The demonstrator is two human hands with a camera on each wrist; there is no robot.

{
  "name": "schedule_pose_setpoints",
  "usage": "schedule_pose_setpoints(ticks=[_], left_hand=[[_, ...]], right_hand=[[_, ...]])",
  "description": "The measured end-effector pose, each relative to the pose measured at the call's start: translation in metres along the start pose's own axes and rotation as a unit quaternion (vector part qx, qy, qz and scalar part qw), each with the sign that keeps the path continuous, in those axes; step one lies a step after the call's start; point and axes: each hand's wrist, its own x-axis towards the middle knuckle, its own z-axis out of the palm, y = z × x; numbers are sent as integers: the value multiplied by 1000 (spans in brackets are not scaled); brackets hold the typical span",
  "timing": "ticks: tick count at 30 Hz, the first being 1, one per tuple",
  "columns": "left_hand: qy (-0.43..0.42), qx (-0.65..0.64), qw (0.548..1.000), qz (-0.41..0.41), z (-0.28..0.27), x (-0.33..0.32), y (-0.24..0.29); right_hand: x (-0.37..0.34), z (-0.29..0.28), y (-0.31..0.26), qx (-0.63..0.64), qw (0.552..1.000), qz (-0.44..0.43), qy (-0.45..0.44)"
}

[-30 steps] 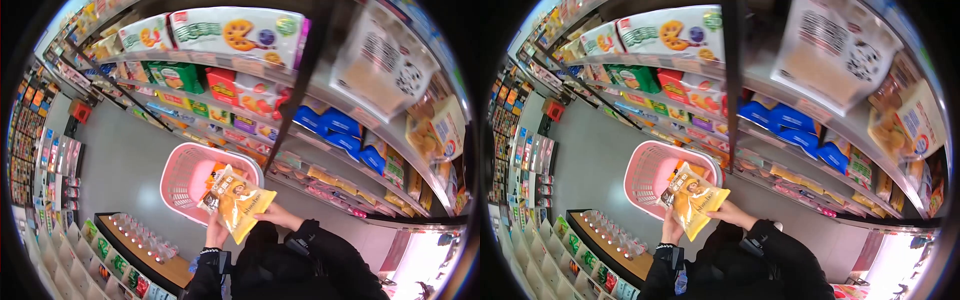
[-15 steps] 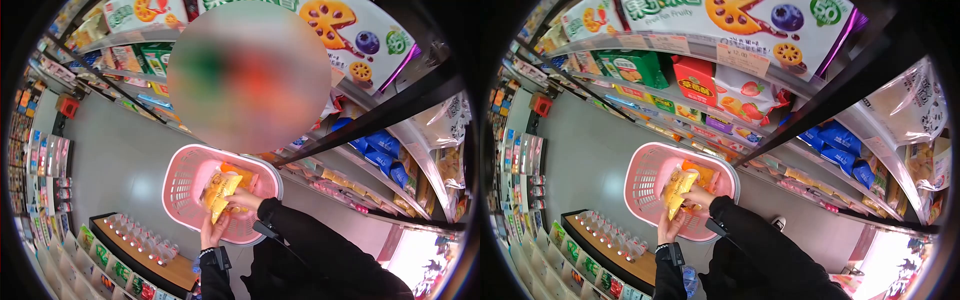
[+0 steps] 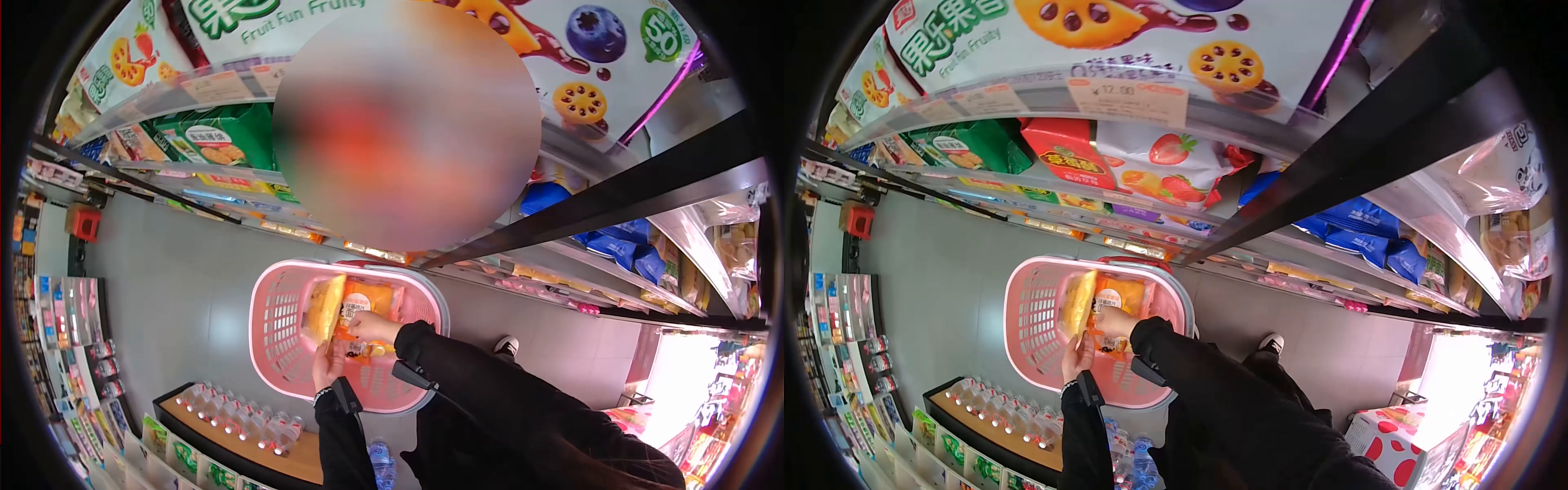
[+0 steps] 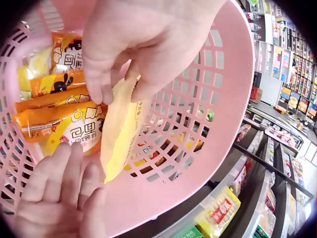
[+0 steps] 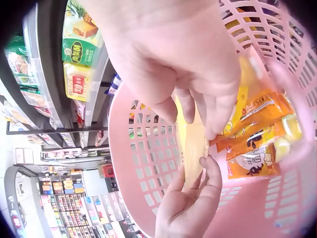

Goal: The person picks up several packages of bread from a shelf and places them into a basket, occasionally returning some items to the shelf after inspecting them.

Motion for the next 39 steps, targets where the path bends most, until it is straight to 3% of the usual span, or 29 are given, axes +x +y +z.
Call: schedule_pose_setpoints(ticks=[2, 5, 6, 8, 9, 11, 12, 14, 17, 20, 21, 24, 26, 28, 31, 33, 34, 36, 37, 39], left_hand=[[91, -5, 996, 21, 5, -1, -1], [110, 2, 993, 30, 12, -15, -2], [105, 6, 994, 30, 10, -19, -4], [171, -13, 981, 93, -1, -28, -12], [110, 98, 979, 143, -4, -41, -17], [67, 75, 988, 119, -3, -58, -20], [90, -54, 994, 39, 2, -60, -20], [54, -14, 998, 25, 23, -79, -29], [-28, 90, 995, -16, 67, -98, -48], [-92, 190, 976, -58, 112, -102, -77], [-105, 224, 966, -72, 126, -104, -88], [-143, 280, 943, -111, 171, -108, -127], [-196, 292, 925, -142, 192, -109, -151], [-239, 340, 893, -173, 220, -131, -184], [-280, 362, 867, -196, 236, -140, -226], [-291, 378, 854, -206, 243, -149, -255], [-289, 381, 854, -205, 245, -154, -268], [-295, 384, 845, -229, 247, -164, -293], [-287, 394, 843, -230, 245, -167, -305], [-273, 397, 843, -240, 241, -168, -328]], right_hand=[[-12, -9, 0, -43, 999, -16, -6], [-29, -27, -1, -49, 995, -16, -81], [-37, -33, -2, -49, 996, -19, -75], [-53, -45, -4, -48, 996, -45, -56], [-67, -54, -12, -60, 997, -27, -48], [-89, -72, -19, -84, 994, -44, -49], [-101, -83, -21, -107, 991, -55, -61], [-128, -107, -19, -128, 989, -63, -44], [-183, -144, -7, -61, 996, -51, -48], [-243, -173, 28, -24, 996, -80, 21], [-270, -178, 41, -33, 987, -130, 88], [-338, -194, 89, 8, 971, -137, 198], [-387, -205, 111, 91, 975, -17, 203], [-432, -203, 135, 199, 929, -32, 309], [-484, -215, 171, 260, 889, -11, 376], [-505, -230, 202, 430, 782, -90, 442], [-513, -241, 215, 432, 781, -91, 441], [-528, -264, 234, 475, 663, -122, 565], [-533, -274, 238, 478, 662, -122, 564], [-541, -295, 247, 487, 511, -68, 705]])
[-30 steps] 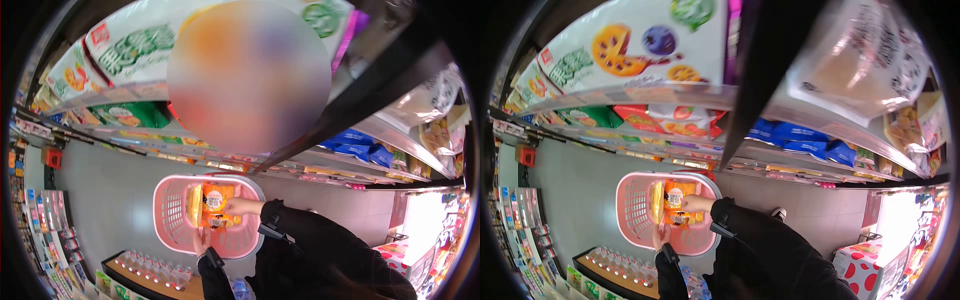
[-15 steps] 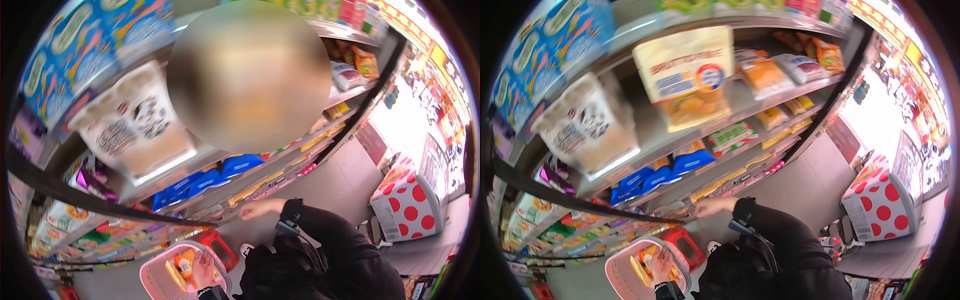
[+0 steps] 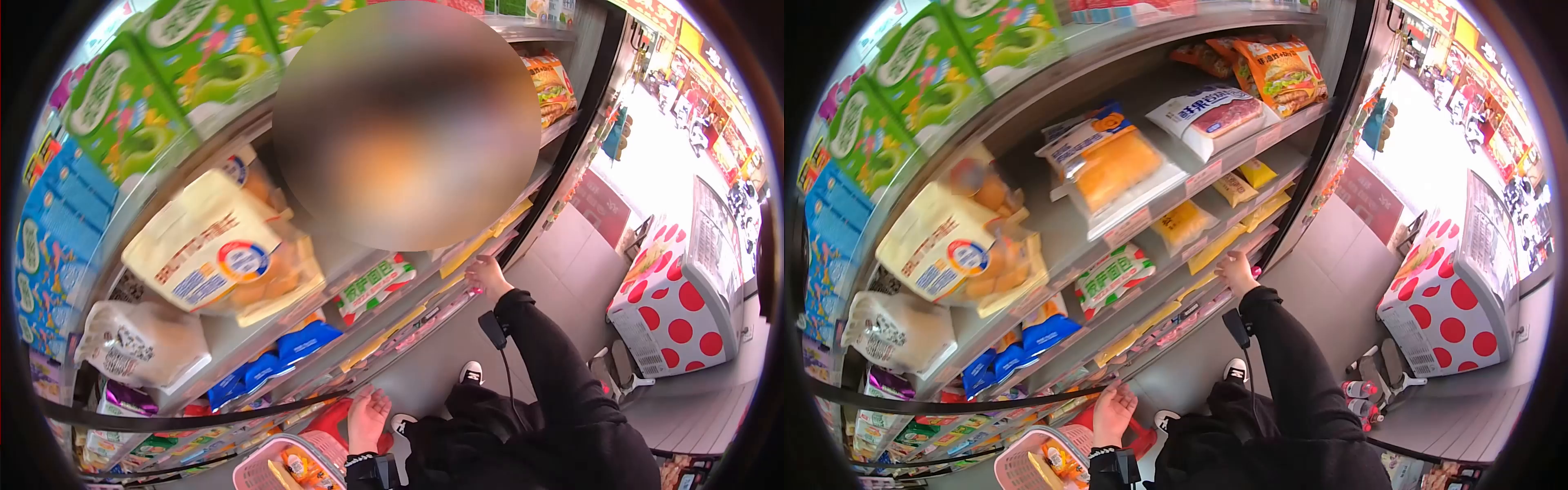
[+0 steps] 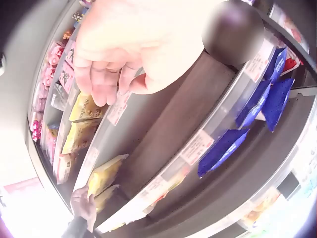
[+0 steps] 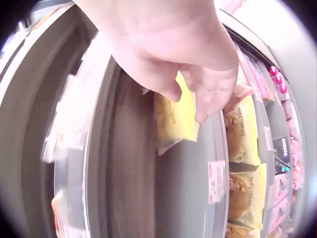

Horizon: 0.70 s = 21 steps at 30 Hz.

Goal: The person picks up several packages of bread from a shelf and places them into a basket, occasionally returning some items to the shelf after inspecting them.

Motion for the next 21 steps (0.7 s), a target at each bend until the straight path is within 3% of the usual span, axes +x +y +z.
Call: schedule_pose_setpoints(ticks=[3, 4, 7, 12, 15, 17, 21], left_hand=[[23, -7, 1000, -16, 16, 15, -21], [31, -12, 999, -12, 22, 19, -27], [39, -27, 999, 2, 41, 28, -46], [45, -21, 999, 9, 84, 44, -63], [31, 0, 999, 6, 104, 56, -69], [-8, 26, 1000, -10, 119, 68, -71], [-79, 30, 996, -27, 155, 99, -77]], right_hand=[[35, -10, -11, -63, 997, 9, 38], [46, -18, -12, -47, 998, 16, -33], [66, -23, -7, 0, 995, 49, -82], [85, -20, -2, -33, 992, 58, -108], [79, -28, -9, -13, 987, 60, -149], [64, -31, -24, 73, 970, 74, -221], [35, -45, -51, 122, 949, 64, -284]])
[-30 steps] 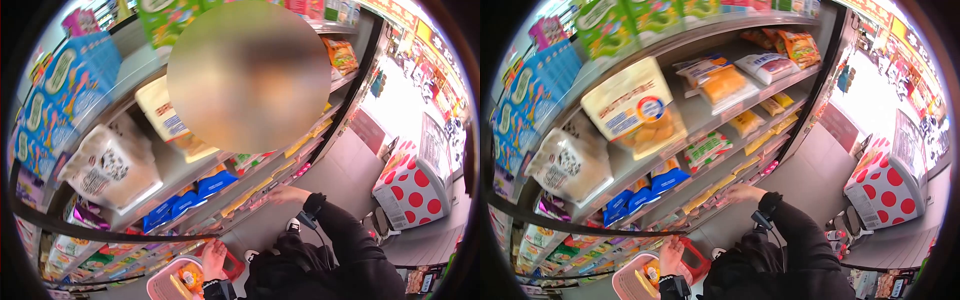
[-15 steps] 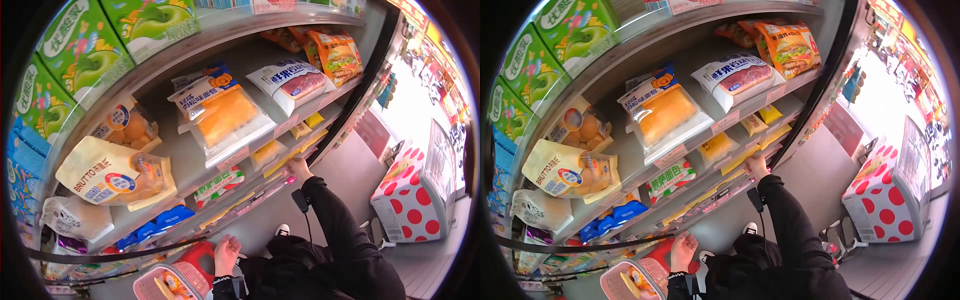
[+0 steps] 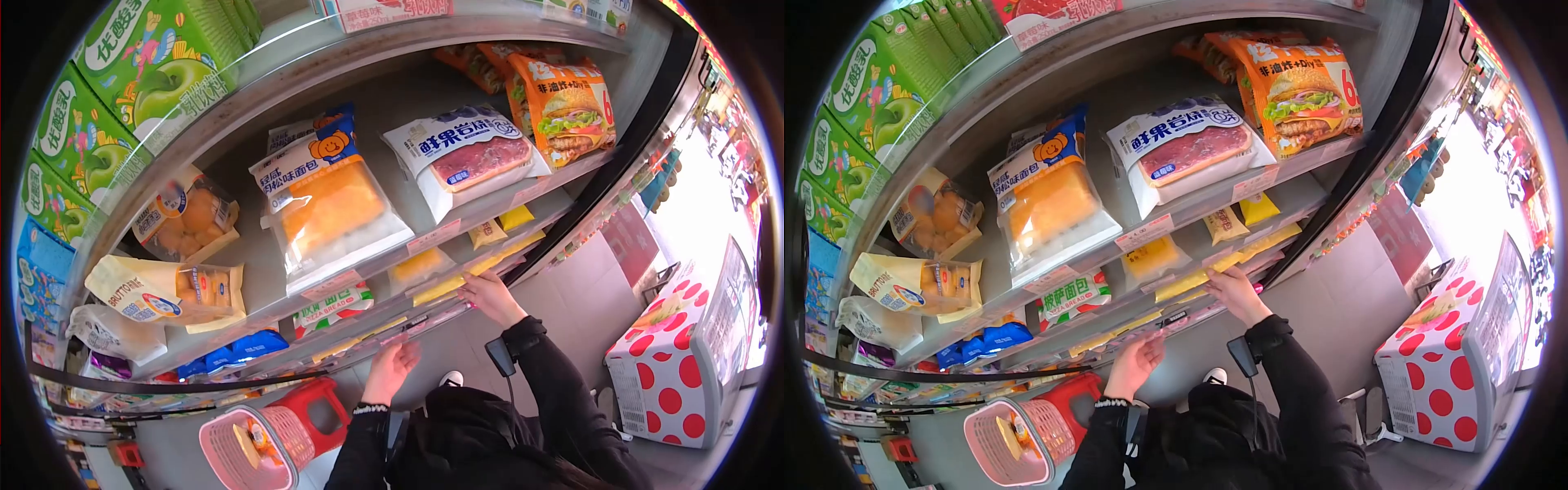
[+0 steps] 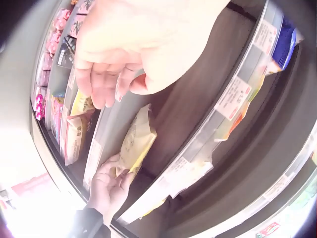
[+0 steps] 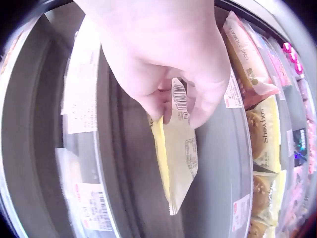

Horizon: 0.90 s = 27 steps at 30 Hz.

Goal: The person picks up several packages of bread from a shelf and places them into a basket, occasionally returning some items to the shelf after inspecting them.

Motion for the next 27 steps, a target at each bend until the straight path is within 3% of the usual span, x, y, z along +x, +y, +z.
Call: schedule_pose_setpoints(ticks=[3, 10, 18, 20, 24, 26, 27], left_hand=[[-56, -72, 995, -50, 25, 27, -2], [-123, -62, 990, -22, 54, 38, -22], [-144, -134, 976, -93, 0, 15, -45], [-184, -131, 971, -81, -8, -7, -37], [-190, -135, 972, -36, -44, -52, -26], [-179, -145, 973, -7, -70, -79, -22], [-165, -144, 976, 9, -84, -94, -20]], right_hand=[[-20, -9, -11, 37, 994, -1, -102], [-67, -25, -30, 22, 991, 13, -128], [-103, -30, -14, -18, 985, 93, -146], [-105, -22, -7, -40, 980, 121, -154], [-106, 20, 7, -176, 945, 156, -226], [-103, 47, 19, -357, 872, 184, -280], [-103, 63, 27, -360, 866, 190, -291]])
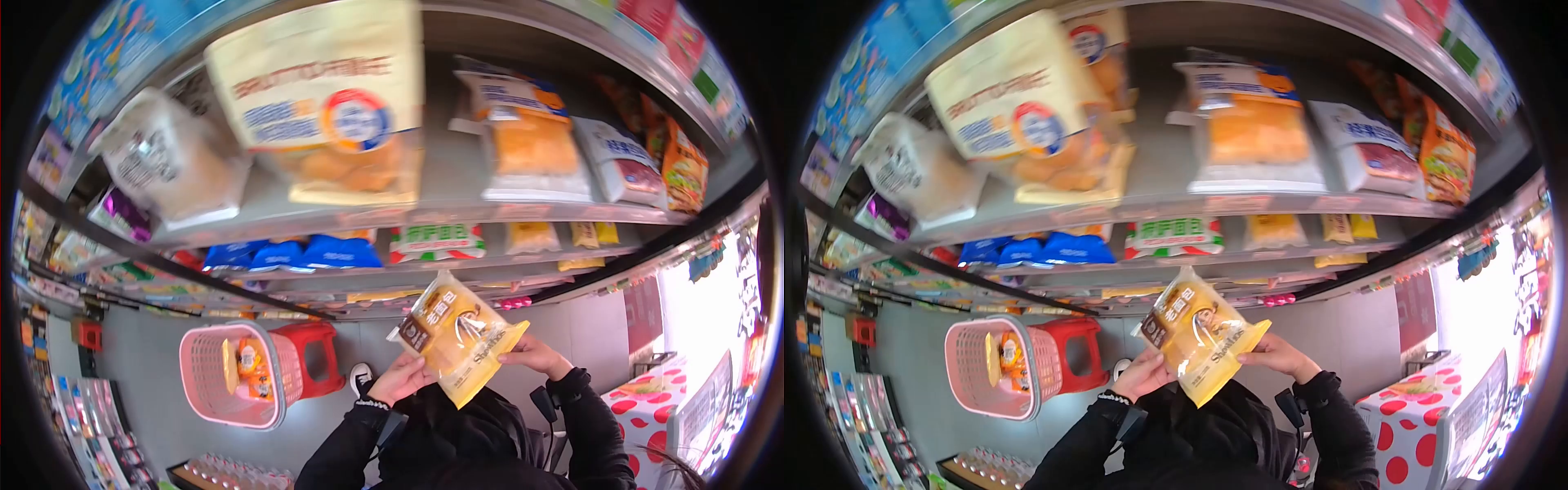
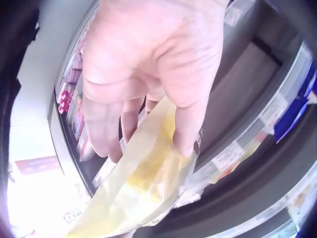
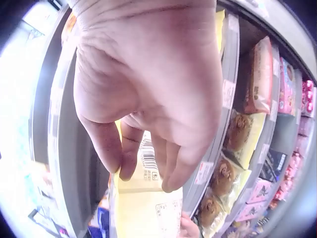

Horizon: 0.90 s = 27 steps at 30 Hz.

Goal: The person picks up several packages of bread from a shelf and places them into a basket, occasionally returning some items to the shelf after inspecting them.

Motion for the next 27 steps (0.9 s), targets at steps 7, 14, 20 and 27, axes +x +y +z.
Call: schedule_pose_setpoints(ticks=[7, 14, 20, 27], left_hand=[[89, -21, 983, 161, -32, -130, 29], [174, -45, 942, 285, -69, -242, 85], [254, -104, 881, 386, -113, -317, 133], [342, -161, 788, 487, -143, -366, 169]], right_hand=[[90, 105, -12, -91, 978, 59, -179], [182, 241, -34, -89, 960, 31, -263], [275, 367, -26, -23, 956, -26, -293], [369, 490, 12, 43, 956, 46, -288]])
